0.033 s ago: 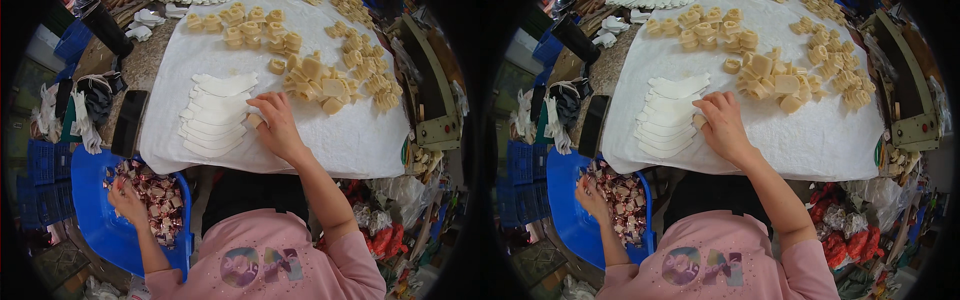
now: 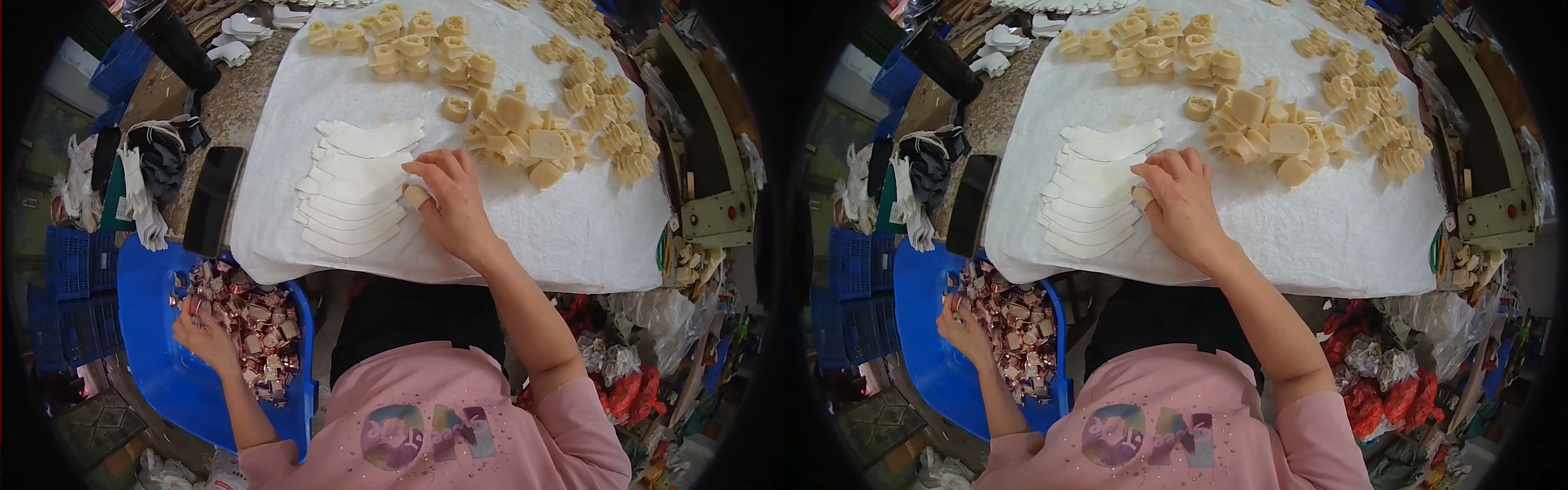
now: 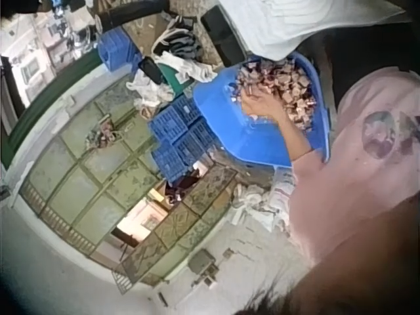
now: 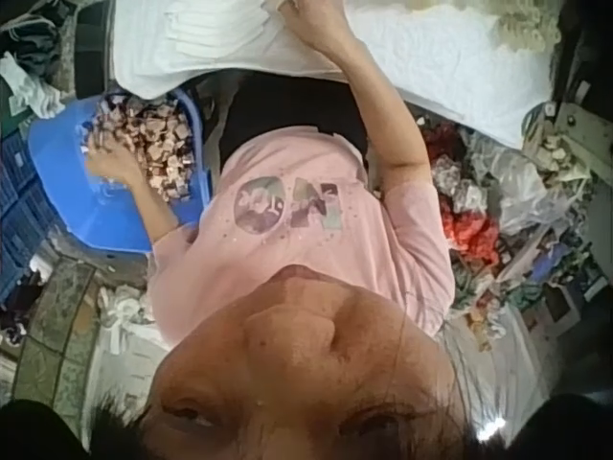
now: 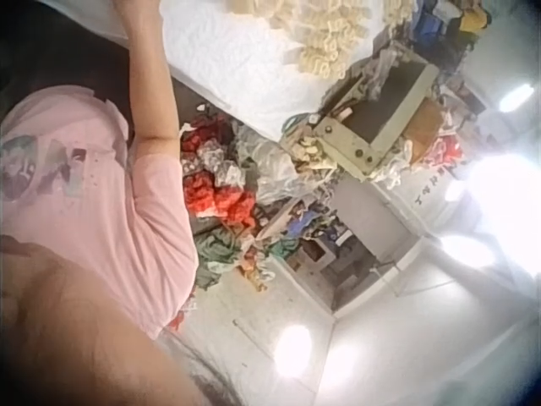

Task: Assembling small rubber or foam components into a larger shoe structure by hand.

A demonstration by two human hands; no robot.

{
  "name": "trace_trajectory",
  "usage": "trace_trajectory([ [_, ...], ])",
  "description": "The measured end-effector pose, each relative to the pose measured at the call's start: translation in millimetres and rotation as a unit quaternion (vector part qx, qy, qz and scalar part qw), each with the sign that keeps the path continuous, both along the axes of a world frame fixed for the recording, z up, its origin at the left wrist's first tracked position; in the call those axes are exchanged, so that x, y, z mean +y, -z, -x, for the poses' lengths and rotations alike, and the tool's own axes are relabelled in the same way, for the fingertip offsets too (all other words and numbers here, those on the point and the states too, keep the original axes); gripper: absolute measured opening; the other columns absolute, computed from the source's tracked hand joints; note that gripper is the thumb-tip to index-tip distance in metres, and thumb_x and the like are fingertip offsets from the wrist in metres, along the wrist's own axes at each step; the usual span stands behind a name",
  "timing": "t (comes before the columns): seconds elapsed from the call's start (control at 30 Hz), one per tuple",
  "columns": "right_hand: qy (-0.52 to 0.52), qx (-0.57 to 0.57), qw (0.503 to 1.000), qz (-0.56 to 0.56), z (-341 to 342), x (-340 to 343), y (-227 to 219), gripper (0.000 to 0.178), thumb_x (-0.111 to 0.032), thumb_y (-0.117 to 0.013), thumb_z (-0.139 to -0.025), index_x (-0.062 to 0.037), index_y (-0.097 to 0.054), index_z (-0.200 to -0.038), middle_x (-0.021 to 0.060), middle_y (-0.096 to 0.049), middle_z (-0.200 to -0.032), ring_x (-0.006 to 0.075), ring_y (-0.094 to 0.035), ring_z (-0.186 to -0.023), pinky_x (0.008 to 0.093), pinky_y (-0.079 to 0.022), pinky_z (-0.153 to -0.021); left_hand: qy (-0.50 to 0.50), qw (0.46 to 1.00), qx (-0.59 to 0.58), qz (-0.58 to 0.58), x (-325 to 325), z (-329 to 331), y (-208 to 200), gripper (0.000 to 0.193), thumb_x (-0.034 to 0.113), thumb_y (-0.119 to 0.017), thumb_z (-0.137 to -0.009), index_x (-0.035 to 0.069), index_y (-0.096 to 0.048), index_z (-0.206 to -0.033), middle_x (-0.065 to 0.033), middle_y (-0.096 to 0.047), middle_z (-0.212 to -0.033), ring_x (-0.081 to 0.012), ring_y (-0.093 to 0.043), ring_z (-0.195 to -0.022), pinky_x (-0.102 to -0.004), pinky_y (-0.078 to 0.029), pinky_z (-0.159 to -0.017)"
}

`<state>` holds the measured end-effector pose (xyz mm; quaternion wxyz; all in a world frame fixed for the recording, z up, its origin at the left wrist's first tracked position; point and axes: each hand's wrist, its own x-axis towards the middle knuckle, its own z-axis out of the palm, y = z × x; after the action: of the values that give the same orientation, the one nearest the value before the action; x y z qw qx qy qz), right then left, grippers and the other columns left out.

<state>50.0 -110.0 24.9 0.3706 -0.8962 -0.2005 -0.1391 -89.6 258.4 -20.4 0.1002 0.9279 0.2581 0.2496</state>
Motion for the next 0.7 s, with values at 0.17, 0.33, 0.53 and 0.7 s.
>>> trace_trajectory([
  [0.17, -0.005, -0.050, 0.994, 0.096, -14, 21, -2, 0.030, 0.002, -0.060, -0.069, -0.0036, -0.065, -0.098, 0.0062, -0.058, -0.101, 0.0263, -0.046, -0.102, 0.0416, -0.031, -0.090, -0.043, 0.996, -0.040, -0.068, -19, -16, -10, 0.031, 0.006, -0.057, -0.082, 0.004, -0.059, -0.113, -0.0130, -0.054, -0.102, -0.0275, -0.047, -0.100, -0.0371, -0.035, -0.090],
  [0.33, 0.028, -0.069, 0.978, 0.195, -22, 35, 8, 0.014, -0.006, -0.059, -0.072, -0.0045, -0.065, -0.085, 0.0071, -0.057, -0.089, 0.0253, -0.048, -0.095, 0.0431, -0.031, -0.086, 0.270, 0.950, -0.091, 0.127, -112, -73, -31, 0.028, -0.003, -0.055, -0.075, 0.002, -0.061, -0.101, -0.0127, -0.054, -0.104, -0.0262, -0.050, -0.100, -0.0340, -0.038, -0.088],
  [0.53, 0.031, -0.029, 0.972, 0.231, -24, 44, 6, 0.007, -0.005, -0.057, -0.071, -0.0059, -0.062, -0.075, 0.0078, -0.054, -0.081, 0.0246, -0.048, -0.089, 0.0429, -0.031, -0.081, 0.454, 0.878, -0.105, 0.107, -162, -110, -30, 0.026, -0.005, -0.063, -0.067, 0.003, -0.063, -0.092, -0.0104, -0.056, -0.093, -0.0276, -0.052, -0.093, -0.0359, -0.038, -0.084],
  [0.7, 0.003, -0.059, 0.983, 0.172, -29, 57, 3, 0.010, -0.006, -0.058, -0.070, -0.0077, -0.064, -0.077, 0.0078, -0.054, -0.083, 0.0245, -0.048, -0.090, 0.0429, -0.030, -0.080, 0.440, 0.886, -0.118, 0.084, -167, -117, -20, 0.022, -0.003, -0.067, -0.064, 0.004, -0.062, -0.085, -0.0075, -0.057, -0.091, -0.0263, -0.053, -0.091, -0.0361, -0.037, -0.081],
])
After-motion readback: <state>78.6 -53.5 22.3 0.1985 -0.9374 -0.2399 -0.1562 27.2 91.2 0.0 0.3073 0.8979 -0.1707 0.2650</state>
